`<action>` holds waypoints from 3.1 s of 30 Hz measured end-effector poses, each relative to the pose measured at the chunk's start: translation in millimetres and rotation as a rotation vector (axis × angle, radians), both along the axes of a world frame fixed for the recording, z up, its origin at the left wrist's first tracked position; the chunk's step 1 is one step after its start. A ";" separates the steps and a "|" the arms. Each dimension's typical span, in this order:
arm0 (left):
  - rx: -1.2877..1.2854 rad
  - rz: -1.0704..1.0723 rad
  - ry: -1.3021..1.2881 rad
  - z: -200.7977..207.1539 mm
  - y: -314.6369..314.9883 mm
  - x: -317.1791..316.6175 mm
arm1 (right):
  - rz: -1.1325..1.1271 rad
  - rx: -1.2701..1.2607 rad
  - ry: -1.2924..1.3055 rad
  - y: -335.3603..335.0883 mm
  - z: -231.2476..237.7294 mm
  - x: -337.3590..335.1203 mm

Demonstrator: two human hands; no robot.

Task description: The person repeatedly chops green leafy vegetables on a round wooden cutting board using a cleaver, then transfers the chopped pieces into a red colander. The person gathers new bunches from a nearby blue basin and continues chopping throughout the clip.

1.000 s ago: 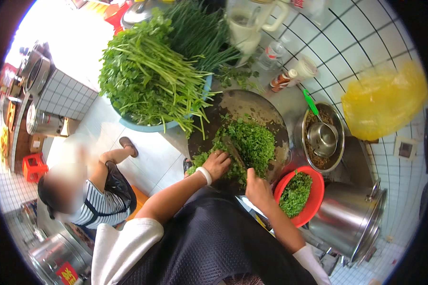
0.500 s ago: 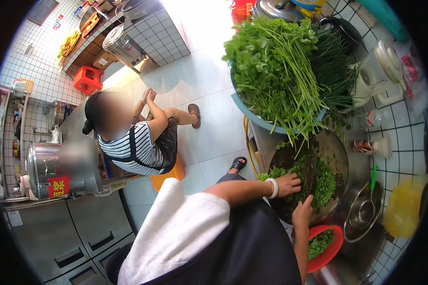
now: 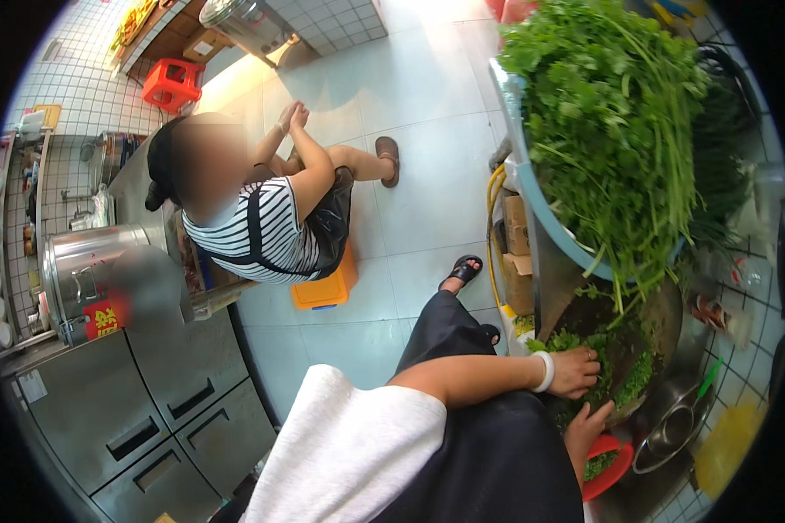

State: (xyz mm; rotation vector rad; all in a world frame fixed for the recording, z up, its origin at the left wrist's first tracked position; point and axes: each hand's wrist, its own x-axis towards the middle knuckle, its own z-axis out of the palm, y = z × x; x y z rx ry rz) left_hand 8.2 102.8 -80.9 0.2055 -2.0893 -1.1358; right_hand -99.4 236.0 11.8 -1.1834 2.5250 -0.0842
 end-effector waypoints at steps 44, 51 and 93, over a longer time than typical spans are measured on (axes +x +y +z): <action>0.211 -0.162 -0.070 -7.4 20.2 -20.3 | -0.156 0.290 0.217 25.2 -5.0 -10.1; 0.189 -0.067 -0.035 -9.6 23.8 -20.6 | -0.186 0.252 0.159 23.0 -3.2 -5.7; -0.360 0.008 -0.297 18.9 -9.6 9.4 | 0.211 0.048 -0.213 7.0 75.6 13.4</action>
